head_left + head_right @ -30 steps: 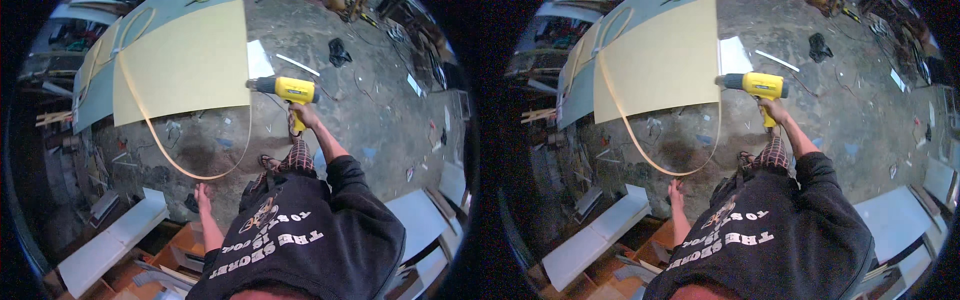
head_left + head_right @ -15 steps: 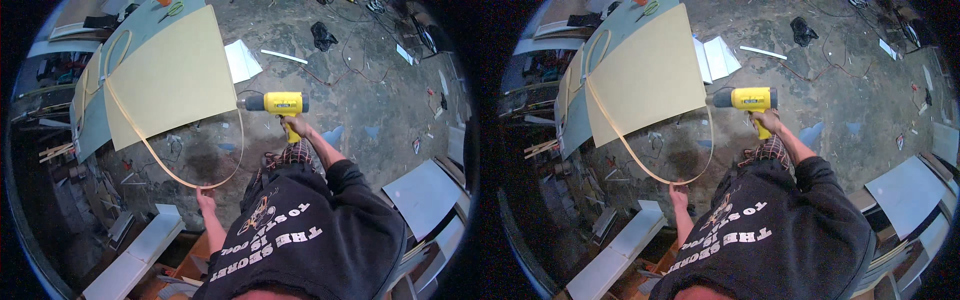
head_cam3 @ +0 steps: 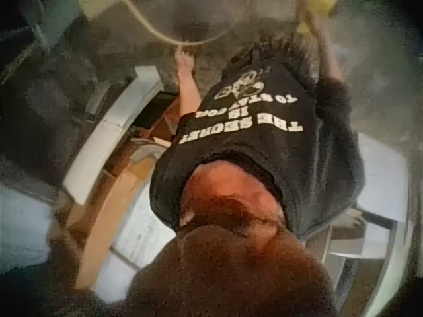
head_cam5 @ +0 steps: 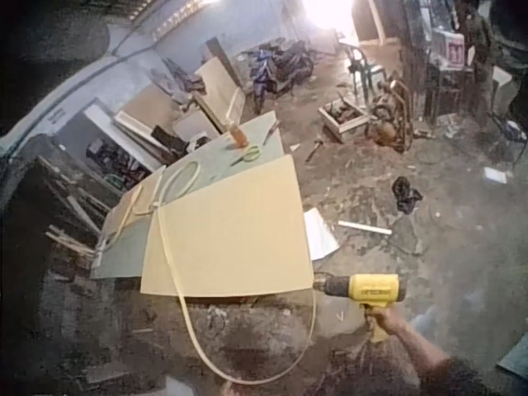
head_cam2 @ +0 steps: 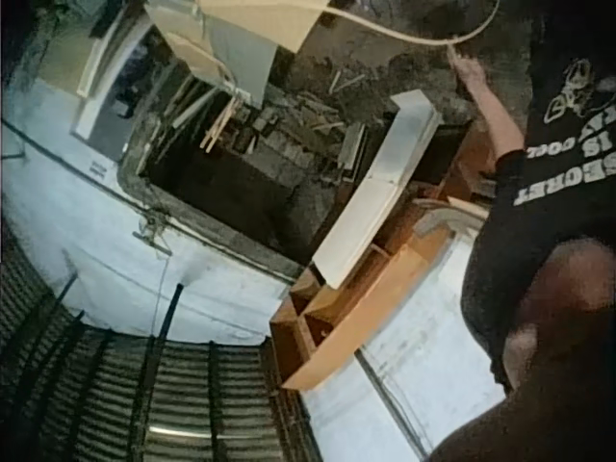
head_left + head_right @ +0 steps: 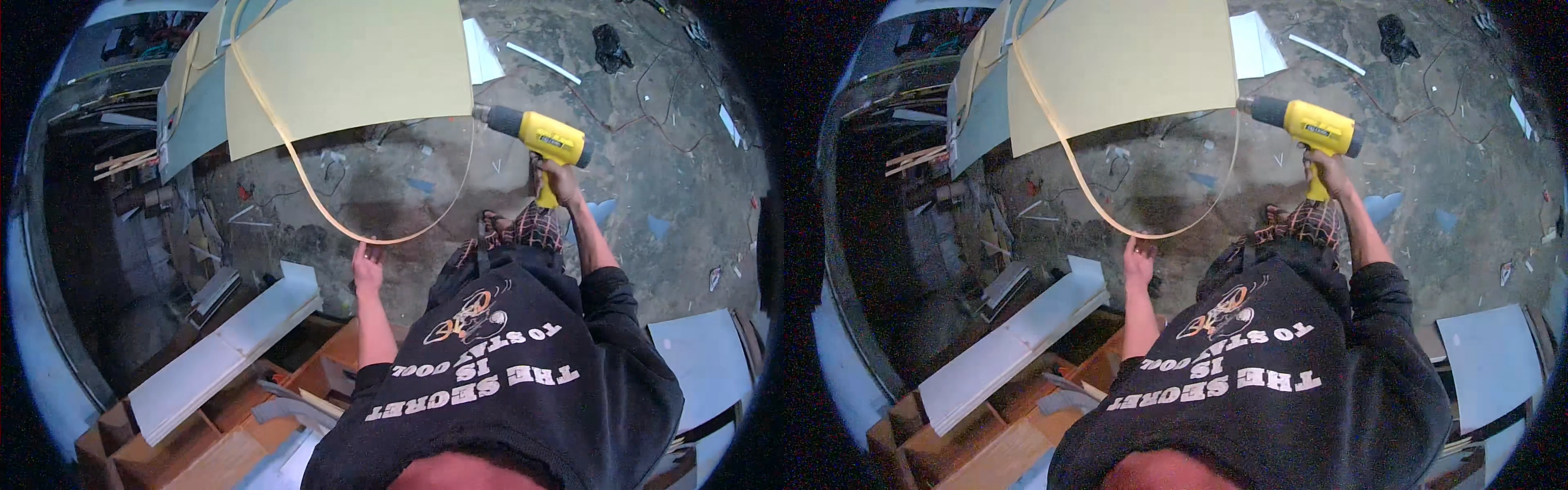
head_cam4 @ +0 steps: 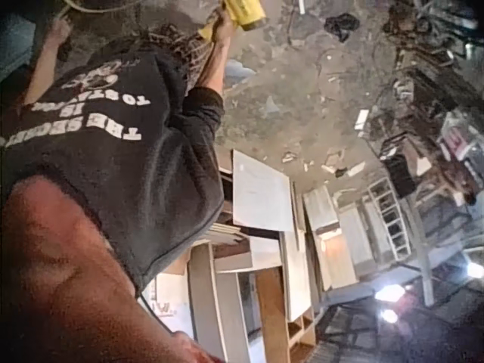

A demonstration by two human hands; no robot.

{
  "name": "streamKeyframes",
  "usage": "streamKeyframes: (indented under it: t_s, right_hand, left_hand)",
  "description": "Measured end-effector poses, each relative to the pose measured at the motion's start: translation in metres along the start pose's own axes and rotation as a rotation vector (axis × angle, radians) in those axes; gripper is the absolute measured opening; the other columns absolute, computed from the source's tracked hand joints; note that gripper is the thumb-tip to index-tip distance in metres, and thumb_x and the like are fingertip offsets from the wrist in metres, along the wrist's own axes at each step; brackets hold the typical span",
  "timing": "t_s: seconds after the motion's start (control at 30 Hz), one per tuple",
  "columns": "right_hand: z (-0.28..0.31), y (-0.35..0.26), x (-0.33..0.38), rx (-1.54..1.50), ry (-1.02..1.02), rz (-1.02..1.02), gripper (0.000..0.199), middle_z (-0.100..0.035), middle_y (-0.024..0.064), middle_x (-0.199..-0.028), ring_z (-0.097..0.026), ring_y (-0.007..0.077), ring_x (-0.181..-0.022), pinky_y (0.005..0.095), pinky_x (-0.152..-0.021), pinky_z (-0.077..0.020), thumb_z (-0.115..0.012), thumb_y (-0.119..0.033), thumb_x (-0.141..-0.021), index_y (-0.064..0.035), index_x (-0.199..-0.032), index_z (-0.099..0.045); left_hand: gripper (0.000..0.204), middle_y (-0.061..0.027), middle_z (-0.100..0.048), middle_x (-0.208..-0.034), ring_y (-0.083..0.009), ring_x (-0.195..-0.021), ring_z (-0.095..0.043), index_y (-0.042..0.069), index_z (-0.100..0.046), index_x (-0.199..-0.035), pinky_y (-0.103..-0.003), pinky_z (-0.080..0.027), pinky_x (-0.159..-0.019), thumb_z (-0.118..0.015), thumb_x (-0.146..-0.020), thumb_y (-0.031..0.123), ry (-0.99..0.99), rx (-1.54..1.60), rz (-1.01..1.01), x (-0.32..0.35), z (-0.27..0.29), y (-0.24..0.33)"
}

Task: The person applies edge banding to a wooden panel by heating the adhesive with a heat gun and pressing the strip onto the edge by hand, then uses a small block to rub and secure the bond.

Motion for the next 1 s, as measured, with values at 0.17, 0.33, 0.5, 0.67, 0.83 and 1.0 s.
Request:
streamKeyframes:
  t_s: [0.17,0.33,0.5,0.67,0.83,1.0]
  right_hand:
    - [-0.006,-0.012,0.007,0.059,0.053,-0.031,0.029,-0.058,0.0039,-0.067,-0.055,0.0139,-0.049,0.0289,-0.046,-0.0477,-0.059,-0.015,-0.085,-0.0014,-0.11,-0.061]
    - [0.001,-0.024,-0.017,0.033,0.102,0.006,0.03,-0.056,0.0034,-0.066,-0.054,0.0145,-0.048,0.0293,-0.045,-0.0472,-0.06,-0.017,-0.084,-0.0013,-0.109,-0.061]
    - [0.01,-0.012,-0.027,0.042,-0.029,-0.089,0.02,-0.061,0.0045,-0.068,-0.057,0.014,-0.052,0.0299,-0.049,-0.048,-0.062,-0.019,-0.082,-0.0024,-0.094,-0.062]
    - [0.013,-0.036,-0.024,0.159,-0.033,-0.022,0.016,-0.06,0.004,-0.068,-0.057,0.0137,-0.054,0.0294,-0.048,-0.0465,-0.06,-0.018,-0.082,-0.0027,-0.088,-0.061]
    - [0.007,-0.076,-0.066,0.064,-0.085,0.069,0.011,-0.06,0.0025,-0.067,-0.056,0.0126,-0.054,0.0295,-0.053,-0.047,-0.061,-0.014,-0.079,-0.0032,-0.083,-0.061]
    - [0.018,-0.052,-0.037,0.313,-0.083,-0.001,0.016,-0.063,0.0025,-0.071,-0.059,0.0123,-0.061,0.0293,-0.056,-0.0471,-0.063,-0.017,-0.077,-0.0036,-0.086,-0.063]
  left_hand:
    - [0.035,-0.0032,-0.058,-0.122,-0.0193,-0.108,-0.054,0.012,-0.056,-0.118,-0.039,-0.043,-0.09,-0.055,-0.096,0.039,-0.027,0.018,0.028,-0.011,-0.002,0.004]
    - [0.029,-0.0025,-0.059,-0.113,-0.0201,-0.102,-0.057,0.013,-0.058,-0.112,-0.041,-0.048,-0.089,-0.056,-0.096,0.037,0.086,-0.051,0.085,-0.013,0.004,0.0]
    - [0.032,-0.0044,-0.058,-0.108,-0.0205,-0.101,-0.057,0.009,-0.058,-0.114,-0.042,-0.049,-0.092,-0.059,-0.095,0.035,0.143,-0.058,0.054,-0.001,0.001,0.001]
    - [0.032,-0.0073,-0.058,-0.108,-0.0235,-0.103,-0.057,0.006,-0.056,-0.115,-0.042,-0.053,-0.086,-0.056,-0.097,0.033,0.321,-0.023,0.113,0.012,0.014,-0.006]
    - [0.038,-0.0071,-0.058,-0.121,-0.0269,-0.116,-0.053,0.009,-0.054,-0.121,-0.047,-0.04,-0.102,-0.055,-0.096,0.038,0.304,-0.139,0.111,0.006,0.009,0.0]
    - [0.036,-0.0069,-0.059,-0.121,-0.0261,-0.11,-0.055,0.009,-0.053,-0.121,-0.046,-0.042,-0.098,-0.055,-0.097,0.036,0.324,-0.112,0.099,0.001,0.013,0.001]
Point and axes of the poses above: each hand's wrist, its own x-axis away from the middle knuckle, its own z-axis out of the back of the hand, y = z × x, the point moved 8 cm from there along -x, towards the middle knuckle
